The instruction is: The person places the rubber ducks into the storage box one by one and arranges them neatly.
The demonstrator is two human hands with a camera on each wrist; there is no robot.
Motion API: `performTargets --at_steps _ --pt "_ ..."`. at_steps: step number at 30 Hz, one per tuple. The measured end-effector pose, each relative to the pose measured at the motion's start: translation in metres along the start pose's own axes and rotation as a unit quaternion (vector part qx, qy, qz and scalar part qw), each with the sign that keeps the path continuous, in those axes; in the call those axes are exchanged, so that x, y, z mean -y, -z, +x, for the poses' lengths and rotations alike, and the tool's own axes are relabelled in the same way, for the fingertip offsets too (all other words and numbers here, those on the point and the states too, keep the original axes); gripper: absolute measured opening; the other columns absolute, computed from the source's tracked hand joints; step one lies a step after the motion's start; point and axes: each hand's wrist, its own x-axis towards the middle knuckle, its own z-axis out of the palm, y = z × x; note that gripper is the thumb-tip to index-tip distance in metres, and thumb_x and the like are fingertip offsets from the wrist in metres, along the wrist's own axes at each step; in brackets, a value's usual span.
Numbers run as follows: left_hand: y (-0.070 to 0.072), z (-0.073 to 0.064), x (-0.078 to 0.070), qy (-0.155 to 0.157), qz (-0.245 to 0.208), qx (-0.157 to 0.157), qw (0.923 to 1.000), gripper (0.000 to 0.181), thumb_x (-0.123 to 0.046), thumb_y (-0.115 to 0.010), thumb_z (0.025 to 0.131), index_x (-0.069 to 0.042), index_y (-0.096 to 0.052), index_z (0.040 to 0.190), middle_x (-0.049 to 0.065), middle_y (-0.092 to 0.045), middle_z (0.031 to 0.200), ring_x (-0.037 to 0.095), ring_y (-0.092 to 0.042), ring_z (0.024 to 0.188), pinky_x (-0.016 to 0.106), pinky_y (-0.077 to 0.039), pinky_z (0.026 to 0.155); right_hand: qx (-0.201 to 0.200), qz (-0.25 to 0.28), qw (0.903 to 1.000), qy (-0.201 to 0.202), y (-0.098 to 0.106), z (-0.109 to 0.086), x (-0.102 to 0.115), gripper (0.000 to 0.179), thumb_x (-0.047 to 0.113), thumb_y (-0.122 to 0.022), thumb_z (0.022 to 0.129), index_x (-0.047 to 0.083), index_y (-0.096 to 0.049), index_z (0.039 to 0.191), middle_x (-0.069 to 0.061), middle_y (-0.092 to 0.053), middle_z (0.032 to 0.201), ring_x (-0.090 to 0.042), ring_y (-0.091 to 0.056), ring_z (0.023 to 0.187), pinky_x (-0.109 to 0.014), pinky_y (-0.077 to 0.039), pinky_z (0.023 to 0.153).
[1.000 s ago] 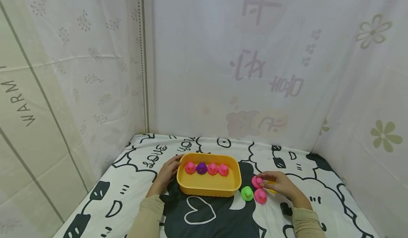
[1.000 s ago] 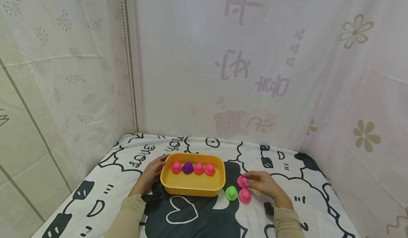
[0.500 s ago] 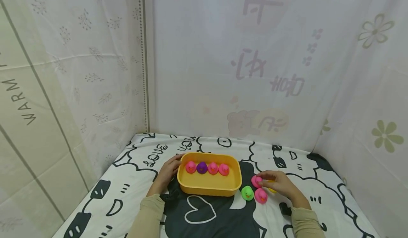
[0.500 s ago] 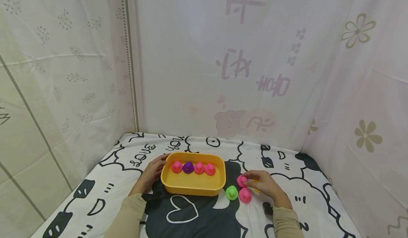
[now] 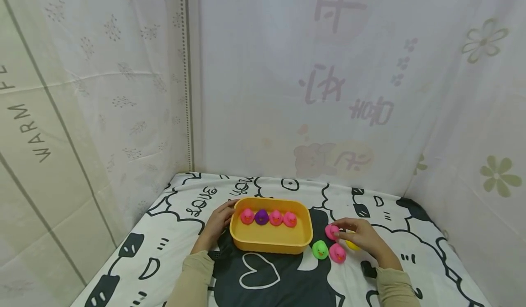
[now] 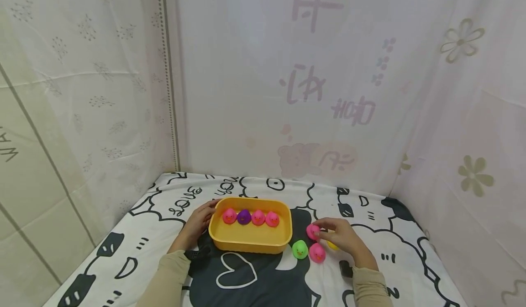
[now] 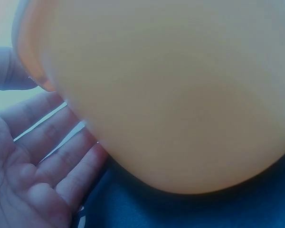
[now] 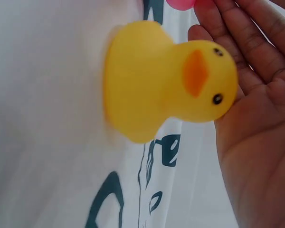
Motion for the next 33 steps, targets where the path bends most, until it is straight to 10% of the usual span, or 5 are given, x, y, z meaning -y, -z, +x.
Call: performTargets --at_steps 20,33 --pt "0.000 0.000 0.004 0.000 -0.009 0.010 0.9999 0.045 -0.025 -0.056 0.098 -0.015 -0.058 0.142 0.009 -0.058 0.141 0.022 -0.058 0.124 0.035 -0.048 0.103 0.036 -0.017 0.9928 0.113 0.017 0.035 0.053 0.030 0.033 -0.078 0.088 0.022 -0.074 0.115 0.001 -0.070 0.116 -0.034 -0.064 0.117 -0.055 -0.053 0.094" --pt "0.002 0.001 0.002 -0.005 -0.002 0.004 1.0000 0.044 -0.026 -0.054 0.099 -0.016 -0.058 0.142 0.008 -0.058 0.142 0.021 -0.059 0.124 0.038 -0.047 0.106 0.109 -0.020 0.9769 0.183 -0.010 0.076 0.100 0.027 0.031 -0.078 0.089 0.022 -0.074 0.114 0.005 -0.071 0.112 -0.023 -0.065 0.113 -0.050 -0.051 0.100"
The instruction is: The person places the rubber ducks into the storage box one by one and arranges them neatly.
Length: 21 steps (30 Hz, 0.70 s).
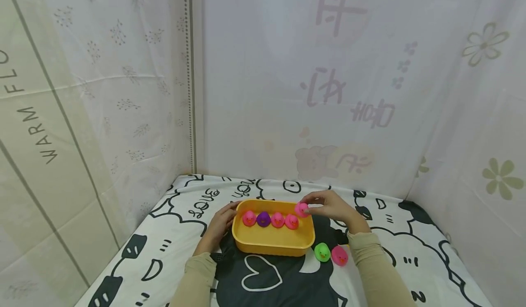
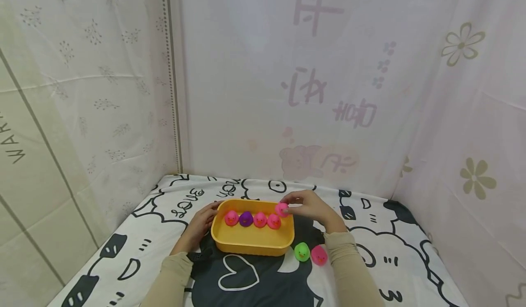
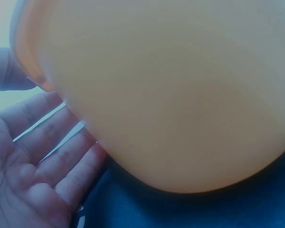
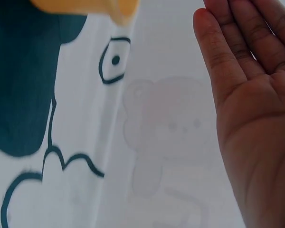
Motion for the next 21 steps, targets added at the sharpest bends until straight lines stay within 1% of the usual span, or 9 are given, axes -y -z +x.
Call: performTargets --at_steps 2,5,6,8,11,12,15,18,21 --pt "0.000 0.000 0.000 0.002 0.000 0.000 1.0000 0.044 -0.027 -0.053 0.100 -0.016 -0.058 0.142 0.008 -0.057 0.142 0.022 -0.058 0.124 0.040 -0.046 0.107 0.016 0.009 0.9998 -0.003 -0.006 0.009 0.004 0.026 0.031 -0.078 0.089 0.021 -0.075 0.113 0.005 -0.071 0.111 -0.022 -0.064 0.113 -0.050 -0.050 0.101" --pt "0.000 0.000 0.000 0.002 0.000 -0.001 1.0000 0.044 -0.027 -0.054 0.099 -0.016 -0.058 0.142 0.008 -0.057 0.143 0.023 -0.057 0.126 0.041 -0.044 0.109 0.041 0.017 0.9990 -0.009 -0.016 0.020 0.011 0.025 0.029 -0.078 0.088 0.021 -0.075 0.112 0.006 -0.071 0.110 -0.020 -0.065 0.112 -0.046 -0.050 0.102" --pt "-0.001 0.000 0.001 0.001 -0.001 -0.001 1.0000 0.045 -0.027 -0.054 0.099 -0.016 -0.058 0.142 0.009 -0.057 0.143 0.023 -0.057 0.127 0.042 -0.044 0.109 0.050 0.020 0.9985 -0.005 -0.020 0.024 0.013 0.025 0.028 -0.078 0.088 0.019 -0.075 0.112 0.005 -0.072 0.110 -0.019 -0.065 0.111 -0.045 -0.050 0.102" --pt "-0.001 0.000 0.002 0.002 -0.004 -0.002 1.0000 0.045 -0.026 -0.054 0.099 -0.015 -0.058 0.142 0.009 -0.057 0.143 0.023 -0.056 0.128 0.041 -0.044 0.109 0.067 0.010 0.9977 0.004 -0.029 0.032 0.017 0.025 0.026 -0.078 0.088 0.019 -0.075 0.113 0.006 -0.072 0.110 -0.016 -0.066 0.109 -0.040 -0.051 0.102" --pt "-0.001 -0.001 0.004 0.002 -0.006 -0.004 1.0000 0.045 -0.026 -0.055 0.099 -0.015 -0.058 0.142 0.009 -0.058 0.142 0.024 -0.056 0.128 0.040 -0.045 0.109 0.097 0.000 0.9952 0.014 -0.041 0.043 0.025 0.026 0.025 -0.077 0.089 0.019 -0.075 0.114 0.008 -0.072 0.110 -0.013 -0.066 0.109 -0.037 -0.051 0.101" --pt "-0.001 -0.002 0.004 0.000 -0.004 -0.004 1.0000 0.045 -0.026 -0.055 0.099 -0.014 -0.058 0.142 0.010 -0.058 0.142 0.024 -0.056 0.128 0.040 -0.045 0.108 0.106 -0.004 0.9942 0.019 -0.045 0.046 0.028 0.026 0.026 -0.077 0.089 0.020 -0.075 0.114 0.008 -0.072 0.110 -0.012 -0.066 0.109 -0.036 -0.051 0.100" --pt "-0.001 -0.001 0.004 -0.001 -0.003 -0.003 1.0000 0.045 -0.027 -0.055 0.099 -0.014 -0.058 0.142 0.010 -0.057 0.142 0.023 -0.056 0.127 0.040 -0.045 0.108 0.128 -0.015 0.9916 0.012 -0.054 0.058 0.040 0.025 0.030 -0.078 0.088 0.026 -0.075 0.113 0.014 -0.071 0.109 -0.008 -0.065 0.108 -0.033 -0.052 0.099" --pt "0.000 0.000 0.003 0.000 -0.001 0.000 1.0000 0.046 -0.030 -0.056 0.098 -0.015 -0.058 0.142 0.009 -0.056 0.143 0.023 -0.056 0.128 0.041 -0.044 0.109 0.145 -0.014 0.9893 0.013 -0.063 0.069 0.050 0.024 0.030 -0.078 0.089 0.028 -0.075 0.112 0.015 -0.071 0.108 -0.006 -0.065 0.107 -0.031 -0.052 0.097" --pt "0.001 -0.001 0.001 -0.001 -0.005 0.007 1.0000 0.047 -0.030 -0.056 0.098 -0.016 -0.057 0.143 0.008 -0.055 0.144 0.023 -0.055 0.128 0.042 -0.043 0.110 0.164 -0.009 0.9863 0.022 -0.071 0.079 0.059 0.024 0.027 -0.078 0.088 0.027 -0.075 0.112 0.015 -0.071 0.107 -0.006 -0.065 0.105 -0.028 -0.052 0.095"
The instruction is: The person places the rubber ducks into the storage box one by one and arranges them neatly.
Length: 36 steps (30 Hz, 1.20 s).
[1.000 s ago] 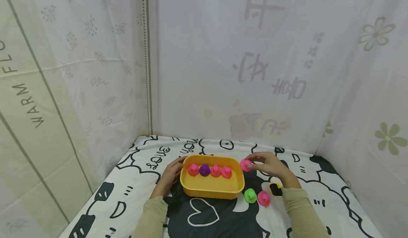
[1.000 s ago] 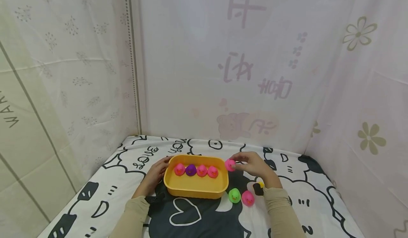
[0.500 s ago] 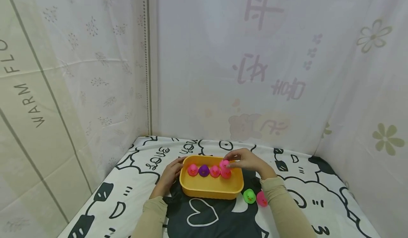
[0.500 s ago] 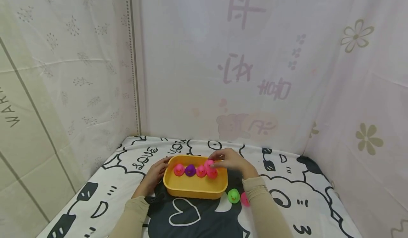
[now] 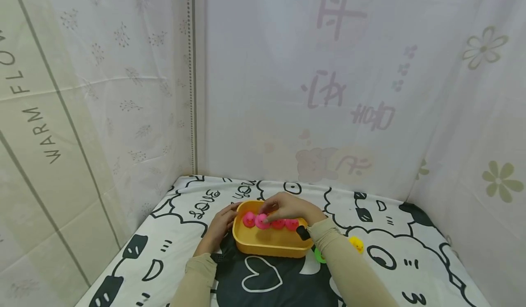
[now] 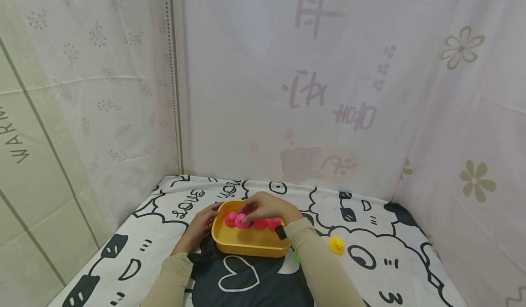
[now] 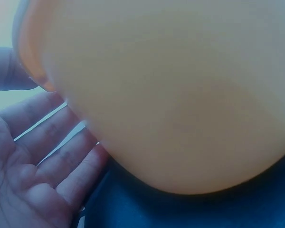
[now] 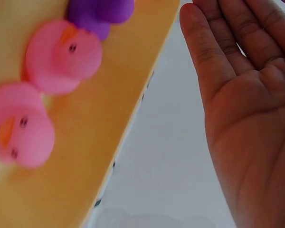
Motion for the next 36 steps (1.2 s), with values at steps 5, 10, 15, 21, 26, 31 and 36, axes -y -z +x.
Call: performTargets --at_steps 5,10,15,21,26,31,36 --pt "0.002 -0.001 -0.002 -0.013 -0.012 0.017 0.9997 0.047 -0.027 -0.056 0.099 -0.015 -0.057 0.144 0.008 -0.053 0.146 0.025 -0.054 0.129 0.043 -0.042 0.111 0.028 0.015 0.9995 -0.006 -0.010 0.015 0.007 0.025 0.024 -0.079 0.088 0.021 -0.076 0.112 0.012 -0.072 0.106 -0.006 -0.067 0.101 -0.025 -0.055 0.089" --pt "0.005 -0.001 -0.002 -0.017 -0.021 0.040 0.9988 0.048 -0.025 -0.055 0.100 -0.016 -0.053 0.147 0.009 -0.050 0.149 0.026 -0.054 0.130 0.040 -0.043 0.110 0.041 0.023 0.9987 -0.020 -0.019 0.023 0.008 0.027 0.024 -0.079 0.088 0.016 -0.075 0.113 0.011 -0.072 0.107 -0.005 -0.066 0.101 -0.024 -0.054 0.089" --pt "0.006 0.000 -0.003 -0.005 -0.036 0.046 0.9983 0.049 -0.023 -0.056 0.099 -0.017 -0.052 0.147 0.008 -0.052 0.147 0.026 -0.055 0.128 0.038 -0.047 0.105 0.051 0.015 0.9985 -0.009 -0.025 0.029 0.008 0.026 0.024 -0.079 0.088 0.017 -0.075 0.113 0.012 -0.071 0.105 -0.004 -0.066 0.100 -0.023 -0.053 0.089" --pt "0.007 0.000 -0.002 -0.001 -0.044 0.049 0.9978 0.049 -0.021 -0.055 0.099 -0.014 -0.052 0.147 0.010 -0.052 0.147 0.027 -0.055 0.129 0.039 -0.047 0.106 0.062 -0.003 0.9981 -0.004 -0.030 0.033 0.009 0.026 0.026 -0.079 0.087 0.020 -0.075 0.112 0.013 -0.070 0.102 -0.006 -0.064 0.098 -0.023 -0.054 0.086" --pt "0.007 0.000 -0.002 0.004 -0.050 0.053 0.9974 0.049 -0.021 -0.055 0.099 -0.014 -0.051 0.148 0.011 -0.052 0.147 0.027 -0.053 0.131 0.039 -0.046 0.107 0.069 -0.024 0.9972 0.012 -0.036 0.036 0.008 0.020 0.026 -0.079 0.088 0.022 -0.074 0.107 0.015 -0.069 0.100 -0.005 -0.061 0.095 -0.022 -0.053 0.086" --pt "0.008 0.002 -0.001 -0.010 -0.045 0.063 0.9969 0.050 -0.020 -0.052 0.100 -0.010 -0.049 0.149 0.014 -0.049 0.150 0.030 -0.052 0.133 0.040 -0.046 0.107 0.080 -0.023 0.9964 0.019 -0.042 0.038 0.006 0.015 0.022 -0.078 0.088 0.020 -0.074 0.103 0.014 -0.069 0.097 -0.005 -0.061 0.091 -0.022 -0.053 0.084" --pt "0.009 0.001 0.000 -0.013 -0.049 0.069 0.9964 0.051 -0.019 -0.053 0.100 -0.009 -0.048 0.150 0.015 -0.049 0.150 0.030 -0.052 0.132 0.037 -0.047 0.106 0.093 -0.024 0.9952 0.018 -0.046 0.041 0.004 0.017 0.015 -0.079 0.087 0.017 -0.075 0.104 0.012 -0.070 0.097 -0.005 -0.063 0.090 -0.021 -0.054 0.084"
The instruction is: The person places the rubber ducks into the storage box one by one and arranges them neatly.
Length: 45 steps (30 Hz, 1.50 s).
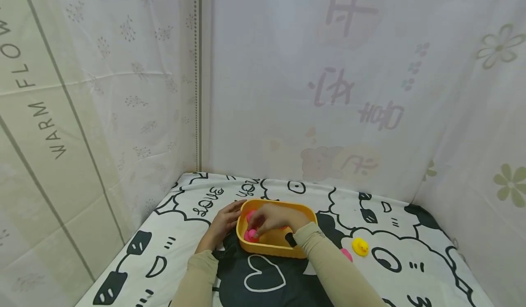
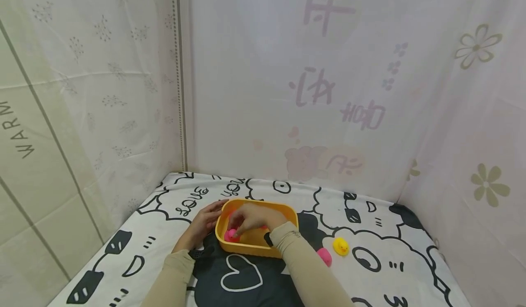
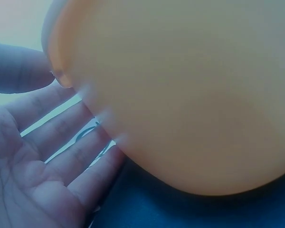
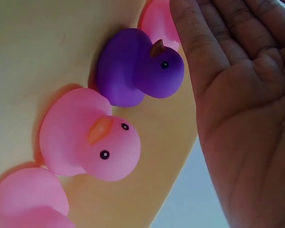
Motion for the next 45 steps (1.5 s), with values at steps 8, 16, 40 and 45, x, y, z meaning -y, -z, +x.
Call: performTargets --at_steps 8,16,40,45 --pt "-0.003 -0.002 -0.001 0.002 0.000 -0.004 1.0000 0.049 -0.021 -0.053 0.100 -0.012 -0.050 0.149 0.013 -0.050 0.149 0.030 -0.051 0.133 0.042 -0.043 0.110 0.001 -0.023 0.9997 0.006 -0.001 0.000 0.000 0.017 0.018 -0.078 0.089 0.019 -0.074 0.105 0.014 -0.069 0.097 -0.004 -0.061 0.089 -0.019 -0.053 0.083" --pt "-0.003 -0.002 -0.001 0.009 0.003 -0.017 0.9998 0.049 -0.023 -0.055 0.099 -0.013 -0.051 0.147 0.010 -0.051 0.148 0.027 -0.054 0.130 0.041 -0.044 0.109 -0.014 -0.007 0.9999 -0.005 0.003 -0.003 0.004 0.025 0.028 -0.078 0.088 0.017 -0.073 0.111 0.013 -0.068 0.099 -0.003 -0.063 0.094 -0.021 -0.053 0.086" --pt "-0.007 -0.001 -0.002 0.011 0.006 -0.033 0.9994 0.049 -0.020 -0.054 0.098 -0.014 -0.053 0.147 0.010 -0.050 0.149 0.029 -0.054 0.130 0.041 -0.044 0.109 -0.064 0.046 0.9968 -0.011 0.028 -0.045 0.006 0.034 0.033 -0.072 0.093 0.010 -0.073 0.119 0.012 -0.073 0.103 -0.011 -0.070 0.095 -0.028 -0.057 0.084" --pt "-0.007 -0.001 -0.001 0.011 0.012 -0.035 0.9992 0.049 -0.019 -0.052 0.099 -0.012 -0.052 0.147 0.012 -0.050 0.149 0.030 -0.053 0.132 0.044 -0.042 0.110 -0.082 0.033 0.9960 -0.013 0.032 -0.069 0.002 0.029 0.034 -0.072 0.093 0.016 -0.075 0.115 0.013 -0.072 0.105 -0.007 -0.067 0.098 -0.027 -0.056 0.086"
